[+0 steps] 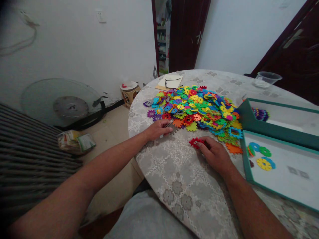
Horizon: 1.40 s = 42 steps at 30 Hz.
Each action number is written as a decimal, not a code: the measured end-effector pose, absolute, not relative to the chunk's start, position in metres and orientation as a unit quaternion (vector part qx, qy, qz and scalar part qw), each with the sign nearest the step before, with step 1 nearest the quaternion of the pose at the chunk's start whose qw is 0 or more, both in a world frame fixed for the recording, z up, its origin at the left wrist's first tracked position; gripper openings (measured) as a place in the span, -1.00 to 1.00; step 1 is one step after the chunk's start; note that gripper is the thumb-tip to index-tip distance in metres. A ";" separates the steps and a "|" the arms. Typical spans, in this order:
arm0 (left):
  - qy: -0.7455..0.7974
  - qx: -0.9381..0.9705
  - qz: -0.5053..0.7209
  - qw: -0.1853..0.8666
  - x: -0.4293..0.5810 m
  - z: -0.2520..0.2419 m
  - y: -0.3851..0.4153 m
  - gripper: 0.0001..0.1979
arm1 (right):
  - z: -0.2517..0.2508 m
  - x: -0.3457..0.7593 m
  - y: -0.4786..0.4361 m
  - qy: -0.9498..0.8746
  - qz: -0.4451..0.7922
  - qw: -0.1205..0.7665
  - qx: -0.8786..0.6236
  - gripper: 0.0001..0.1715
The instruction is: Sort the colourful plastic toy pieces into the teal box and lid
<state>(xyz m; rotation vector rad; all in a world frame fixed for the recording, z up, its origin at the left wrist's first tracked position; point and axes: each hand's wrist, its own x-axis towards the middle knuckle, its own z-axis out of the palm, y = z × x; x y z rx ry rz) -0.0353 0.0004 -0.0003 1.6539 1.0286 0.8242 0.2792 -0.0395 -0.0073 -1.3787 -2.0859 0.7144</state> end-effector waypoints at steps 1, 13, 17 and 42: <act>0.432 0.688 0.338 0.476 -0.035 -0.001 0.000 -0.73 | -0.008 0.279 -0.039 -0.773 0.267 0.270 -0.508 -0.66; 0.485 0.746 0.321 0.324 -0.029 0.009 -0.012 -0.83 | -0.003 0.272 -0.041 -0.764 0.280 0.292 -0.503 -0.68; 0.487 0.751 0.316 0.315 -0.027 0.010 -0.015 -0.83 | -0.004 0.270 -0.040 -0.760 0.283 0.296 -0.504 -0.68; 0.528 0.743 0.278 0.304 -0.025 0.013 -0.018 -0.83 | -0.006 0.265 -0.040 -0.766 0.299 0.273 -0.500 -0.64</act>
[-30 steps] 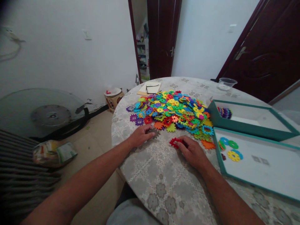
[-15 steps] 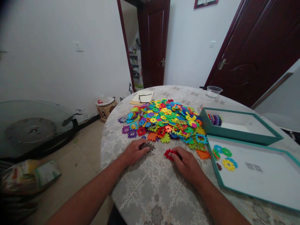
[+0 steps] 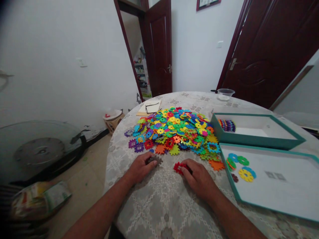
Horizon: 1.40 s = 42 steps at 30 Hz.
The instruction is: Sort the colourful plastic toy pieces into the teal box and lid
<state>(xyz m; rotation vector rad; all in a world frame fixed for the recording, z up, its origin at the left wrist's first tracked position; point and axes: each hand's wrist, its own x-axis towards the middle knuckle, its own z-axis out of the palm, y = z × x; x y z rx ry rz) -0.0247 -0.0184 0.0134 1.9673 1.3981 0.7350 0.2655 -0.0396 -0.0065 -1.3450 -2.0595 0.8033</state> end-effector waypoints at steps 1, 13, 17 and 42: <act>0.528 0.743 0.276 0.304 -0.025 0.013 -0.018 -0.83 | -0.007 0.265 -0.040 -0.766 0.300 0.274 -0.498 -0.63; 0.527 0.750 0.276 0.288 -0.023 0.014 -0.019 -0.86 | -0.007 0.264 -0.039 -0.765 0.299 0.285 -0.495 -0.69; 0.529 0.752 0.280 0.276 -0.023 0.010 -0.019 -0.85 | -0.006 0.261 -0.039 -0.766 0.287 0.288 -0.498 -0.71; 0.567 0.747 0.286 0.194 -0.014 0.012 -0.022 -0.77 | -0.004 0.257 -0.041 -0.772 0.243 0.316 -0.495 -0.75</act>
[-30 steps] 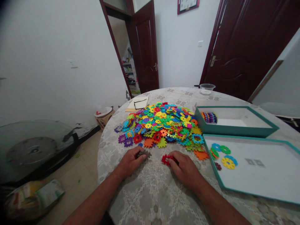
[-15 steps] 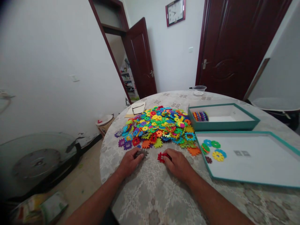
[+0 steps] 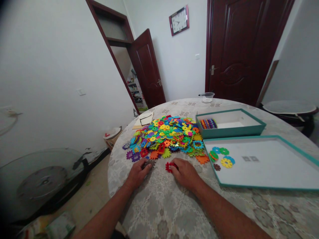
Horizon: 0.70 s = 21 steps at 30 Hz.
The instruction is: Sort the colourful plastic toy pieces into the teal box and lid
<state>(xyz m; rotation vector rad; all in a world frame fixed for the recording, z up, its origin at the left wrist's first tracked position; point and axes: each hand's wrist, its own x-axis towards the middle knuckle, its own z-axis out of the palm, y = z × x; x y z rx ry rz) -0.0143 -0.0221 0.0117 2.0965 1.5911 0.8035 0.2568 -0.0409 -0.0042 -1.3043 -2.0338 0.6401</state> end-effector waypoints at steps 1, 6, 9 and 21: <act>0.566 0.749 0.287 0.193 -0.015 0.011 -0.022 -0.77 | -0.004 0.256 -0.041 -0.774 0.239 0.315 -0.495 -0.75; 0.551 0.756 0.292 0.199 -0.018 0.005 -0.018 -0.81 | -0.005 0.255 -0.042 -0.776 0.221 0.308 -0.505 -0.75; 0.542 0.758 0.299 0.204 -0.019 0.003 -0.017 -0.82 | -0.006 0.253 -0.043 -0.780 0.209 0.298 -0.509 -0.75; 0.530 0.755 0.320 0.218 -0.021 -0.002 -0.016 -0.87 | -0.010 0.251 -0.043 -0.785 0.204 0.284 -0.511 -0.69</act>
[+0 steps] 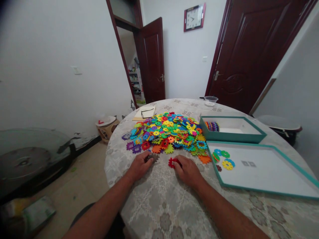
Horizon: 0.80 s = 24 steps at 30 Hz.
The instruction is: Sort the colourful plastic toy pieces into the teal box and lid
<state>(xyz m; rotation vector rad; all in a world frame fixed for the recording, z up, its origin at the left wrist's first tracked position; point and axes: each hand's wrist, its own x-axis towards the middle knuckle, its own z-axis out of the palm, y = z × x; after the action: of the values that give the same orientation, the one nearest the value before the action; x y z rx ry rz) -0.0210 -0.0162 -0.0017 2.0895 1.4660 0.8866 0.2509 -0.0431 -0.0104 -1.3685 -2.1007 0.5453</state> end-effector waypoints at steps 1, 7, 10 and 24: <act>0.530 0.754 0.321 0.219 -0.021 -0.002 -0.017 -0.87 | -0.010 0.251 -0.043 -0.786 0.204 0.282 -0.512 -0.68; 0.530 0.754 0.319 0.220 -0.020 0.000 -0.018 -0.87 | -0.012 0.253 -0.043 -0.790 0.208 0.276 -0.506 -0.68; 0.531 0.755 0.315 0.220 -0.020 0.001 -0.018 -0.86 | -0.012 0.254 -0.043 -0.792 0.212 0.278 -0.501 -0.69; 0.544 0.751 0.306 0.214 -0.019 0.003 -0.019 -0.83 | -0.011 0.255 -0.042 -0.790 0.215 0.289 -0.496 -0.73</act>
<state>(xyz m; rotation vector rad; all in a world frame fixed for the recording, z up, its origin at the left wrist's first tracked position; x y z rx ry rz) -0.0191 -0.0186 0.0030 2.0847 1.5108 0.8478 0.2555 -0.0419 -0.0114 -1.3234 -2.1091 0.5743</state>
